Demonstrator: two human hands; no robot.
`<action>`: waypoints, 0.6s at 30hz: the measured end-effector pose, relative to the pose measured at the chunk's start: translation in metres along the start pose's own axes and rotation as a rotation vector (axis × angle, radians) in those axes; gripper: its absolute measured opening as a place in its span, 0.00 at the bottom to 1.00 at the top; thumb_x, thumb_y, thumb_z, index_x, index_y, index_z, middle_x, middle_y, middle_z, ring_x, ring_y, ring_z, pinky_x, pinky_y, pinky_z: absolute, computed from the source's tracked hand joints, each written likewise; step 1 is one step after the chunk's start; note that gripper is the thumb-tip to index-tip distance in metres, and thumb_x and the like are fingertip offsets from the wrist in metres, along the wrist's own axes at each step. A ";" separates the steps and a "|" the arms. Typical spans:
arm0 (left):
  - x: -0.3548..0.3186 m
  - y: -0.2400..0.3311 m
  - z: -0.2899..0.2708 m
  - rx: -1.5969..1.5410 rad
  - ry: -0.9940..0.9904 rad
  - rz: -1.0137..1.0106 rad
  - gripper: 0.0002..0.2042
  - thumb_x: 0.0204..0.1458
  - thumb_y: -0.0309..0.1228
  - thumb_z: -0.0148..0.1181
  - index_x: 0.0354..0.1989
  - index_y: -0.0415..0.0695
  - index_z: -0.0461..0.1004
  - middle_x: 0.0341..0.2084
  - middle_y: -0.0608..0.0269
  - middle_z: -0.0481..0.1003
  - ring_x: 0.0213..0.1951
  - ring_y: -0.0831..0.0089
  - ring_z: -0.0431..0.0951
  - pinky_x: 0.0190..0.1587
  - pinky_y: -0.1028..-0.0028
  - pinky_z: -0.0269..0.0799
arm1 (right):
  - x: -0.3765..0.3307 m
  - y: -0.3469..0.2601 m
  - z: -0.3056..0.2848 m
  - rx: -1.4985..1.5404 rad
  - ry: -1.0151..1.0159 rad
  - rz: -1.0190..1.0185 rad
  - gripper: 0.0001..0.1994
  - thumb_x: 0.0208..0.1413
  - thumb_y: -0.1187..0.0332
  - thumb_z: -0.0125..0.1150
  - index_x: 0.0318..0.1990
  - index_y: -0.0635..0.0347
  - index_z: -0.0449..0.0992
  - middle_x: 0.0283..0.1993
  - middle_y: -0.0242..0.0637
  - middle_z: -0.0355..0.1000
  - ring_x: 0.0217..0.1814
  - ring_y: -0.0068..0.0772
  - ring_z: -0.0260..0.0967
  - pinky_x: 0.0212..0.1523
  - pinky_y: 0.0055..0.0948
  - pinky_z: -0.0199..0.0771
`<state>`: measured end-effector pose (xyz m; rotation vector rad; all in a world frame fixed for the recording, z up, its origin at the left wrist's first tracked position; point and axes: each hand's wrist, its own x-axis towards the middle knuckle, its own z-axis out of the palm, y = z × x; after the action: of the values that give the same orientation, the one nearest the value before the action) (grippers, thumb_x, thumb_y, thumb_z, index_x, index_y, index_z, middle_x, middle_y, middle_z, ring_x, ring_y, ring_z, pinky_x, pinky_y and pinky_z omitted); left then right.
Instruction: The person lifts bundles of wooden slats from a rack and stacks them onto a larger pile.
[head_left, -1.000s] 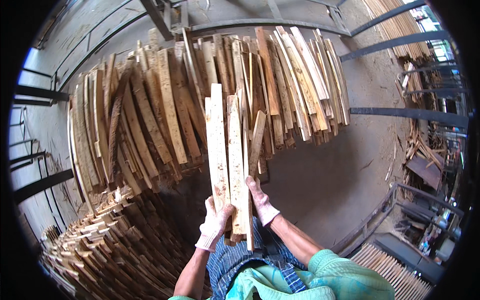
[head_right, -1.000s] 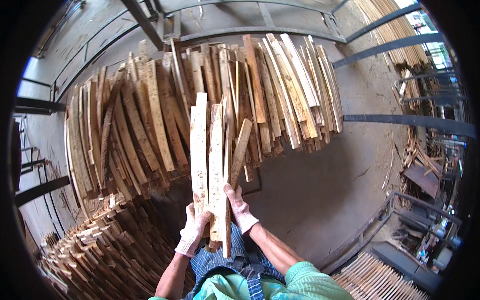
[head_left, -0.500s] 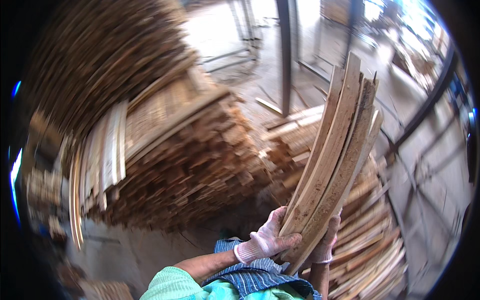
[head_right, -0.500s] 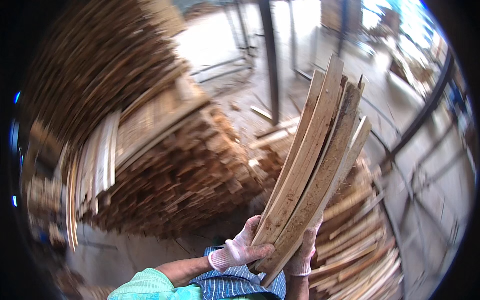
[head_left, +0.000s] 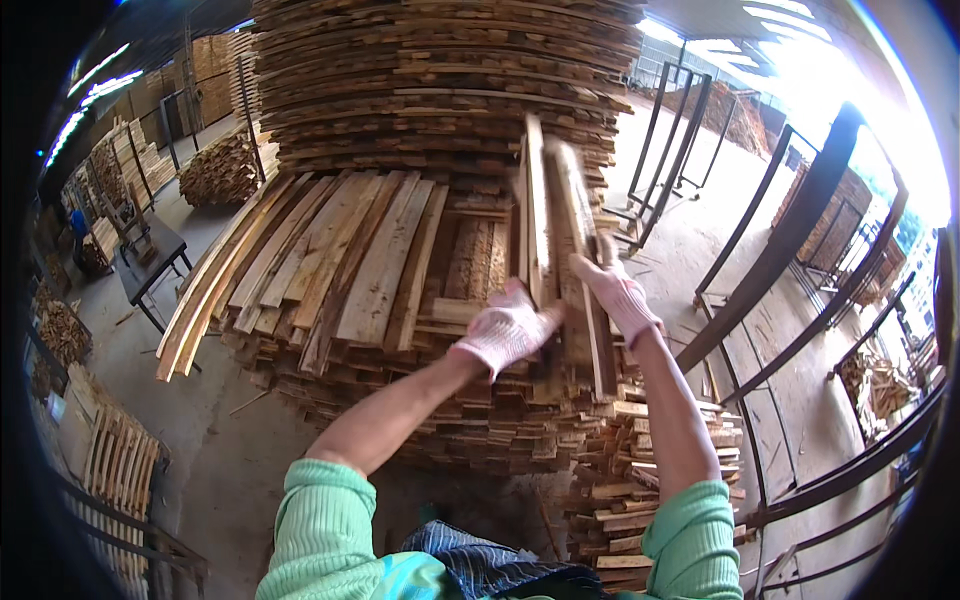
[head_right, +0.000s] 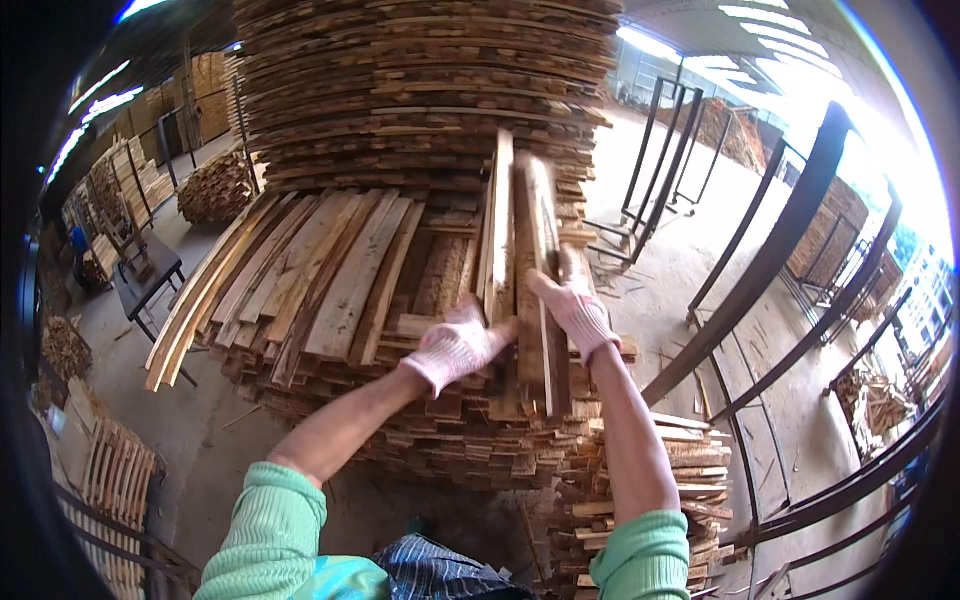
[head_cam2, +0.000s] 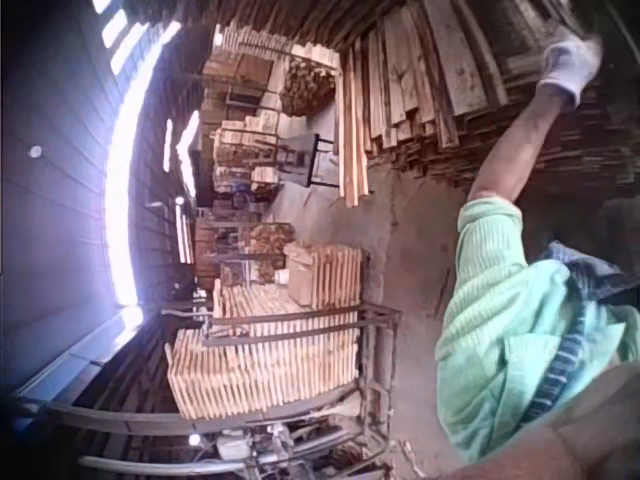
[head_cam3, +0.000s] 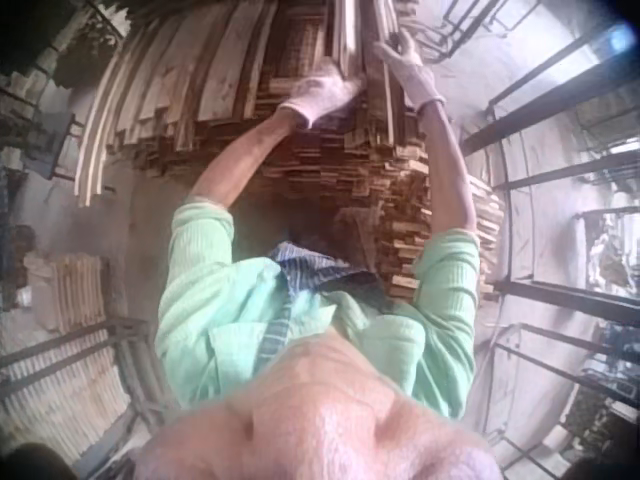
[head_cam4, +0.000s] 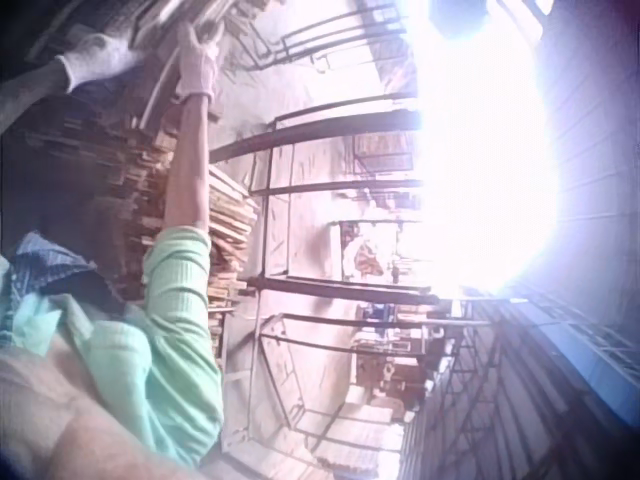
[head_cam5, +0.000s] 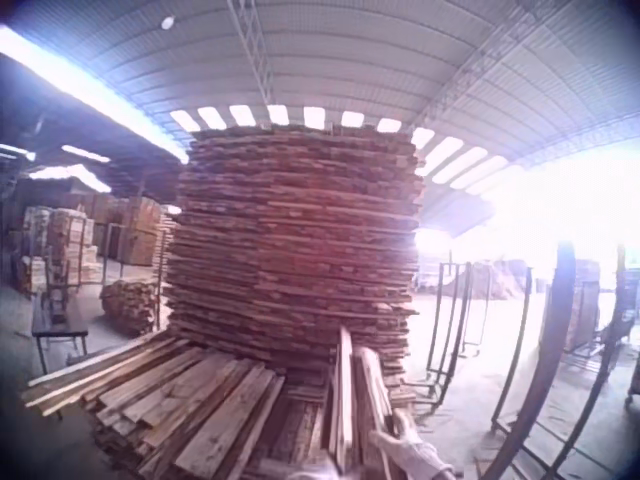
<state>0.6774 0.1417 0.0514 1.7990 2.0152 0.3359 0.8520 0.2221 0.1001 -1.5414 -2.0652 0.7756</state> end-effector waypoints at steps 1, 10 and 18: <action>0.008 0.000 -0.017 0.076 0.002 0.044 0.30 0.62 0.40 0.53 0.68 0.39 0.55 0.64 0.41 0.60 0.62 0.46 0.66 0.55 0.56 0.72 | 0.029 0.001 0.012 -0.185 -0.059 -0.004 0.47 0.56 0.35 0.52 0.77 0.46 0.43 0.73 0.58 0.52 0.73 0.55 0.56 0.69 0.42 0.56; 0.072 -0.056 -0.091 -0.196 0.112 -0.022 0.47 0.55 0.57 0.56 0.74 0.43 0.39 0.61 0.30 0.60 0.62 0.44 0.66 0.65 0.51 0.61 | 0.102 0.019 0.058 -0.290 -0.112 -0.133 0.43 0.59 0.41 0.54 0.76 0.42 0.42 0.64 0.56 0.67 0.64 0.56 0.68 0.61 0.41 0.69; 0.155 -0.039 -0.059 0.909 0.268 0.208 0.34 0.54 0.38 0.60 0.65 0.32 0.56 0.39 0.31 0.73 0.32 0.54 0.78 0.09 0.54 0.67 | 0.153 0.042 0.063 -1.138 0.031 -0.481 0.29 0.65 0.69 0.48 0.71 0.28 0.55 0.74 0.52 0.51 0.49 0.51 0.75 0.40 0.42 0.80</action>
<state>0.6034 0.2944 0.0636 2.6100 2.3784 -0.3821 0.7991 0.3675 0.0282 -1.3225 -2.8478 -0.7374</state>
